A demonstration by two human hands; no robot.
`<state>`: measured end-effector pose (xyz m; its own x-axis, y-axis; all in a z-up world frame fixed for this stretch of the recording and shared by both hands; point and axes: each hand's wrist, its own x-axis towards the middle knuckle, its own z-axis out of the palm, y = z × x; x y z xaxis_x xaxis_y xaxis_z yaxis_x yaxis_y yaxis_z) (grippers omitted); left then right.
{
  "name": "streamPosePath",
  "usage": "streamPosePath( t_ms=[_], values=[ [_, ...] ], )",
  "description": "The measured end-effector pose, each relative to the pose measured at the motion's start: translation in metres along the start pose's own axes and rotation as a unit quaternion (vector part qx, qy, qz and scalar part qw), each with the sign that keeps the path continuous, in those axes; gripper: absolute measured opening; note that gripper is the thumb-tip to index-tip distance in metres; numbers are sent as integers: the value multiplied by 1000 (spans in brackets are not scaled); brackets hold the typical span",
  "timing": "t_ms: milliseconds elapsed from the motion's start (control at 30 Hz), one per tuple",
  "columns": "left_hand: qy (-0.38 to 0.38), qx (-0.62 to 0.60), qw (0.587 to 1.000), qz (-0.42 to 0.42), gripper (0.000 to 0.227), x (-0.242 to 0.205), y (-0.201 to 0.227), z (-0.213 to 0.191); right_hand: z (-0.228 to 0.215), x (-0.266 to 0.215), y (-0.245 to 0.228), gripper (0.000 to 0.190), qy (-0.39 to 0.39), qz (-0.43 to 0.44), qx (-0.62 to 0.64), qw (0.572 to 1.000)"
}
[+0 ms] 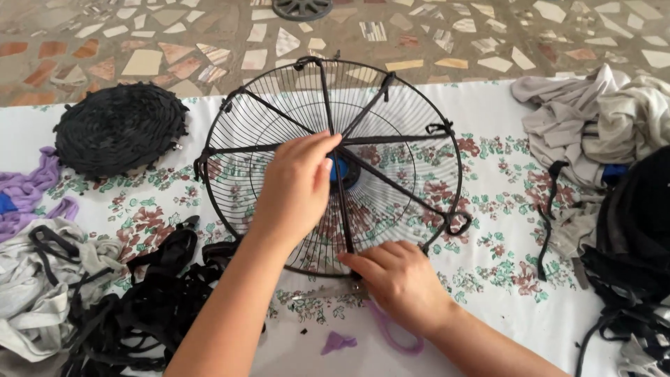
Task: Tying strips of fabric onto a metal fan guard to create a handmade rug.
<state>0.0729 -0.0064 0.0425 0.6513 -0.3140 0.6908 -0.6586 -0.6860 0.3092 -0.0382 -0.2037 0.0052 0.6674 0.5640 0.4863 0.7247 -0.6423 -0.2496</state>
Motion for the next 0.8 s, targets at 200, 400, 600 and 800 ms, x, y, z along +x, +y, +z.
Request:
streamPosePath(
  t_ms=[200, 400, 600, 800],
  values=[
    [21, -104, 990, -88, 18, -35, 25, -55, 12, 10, 15, 54, 19, 63, -73, 995],
    [44, -78, 992, -85, 15, -87, 20, -44, -11, 14, -5, 54, 128, 59, -128, 982],
    [126, 7, 992, -22, 22, -99, 12, -43, 6, 9, -13, 55, 50, 22, -5, 998],
    [124, 41, 991, -16, 23, -112, -3, -35, 1, -3, 16, 38, 96, 112, -79, 986]
  ],
)
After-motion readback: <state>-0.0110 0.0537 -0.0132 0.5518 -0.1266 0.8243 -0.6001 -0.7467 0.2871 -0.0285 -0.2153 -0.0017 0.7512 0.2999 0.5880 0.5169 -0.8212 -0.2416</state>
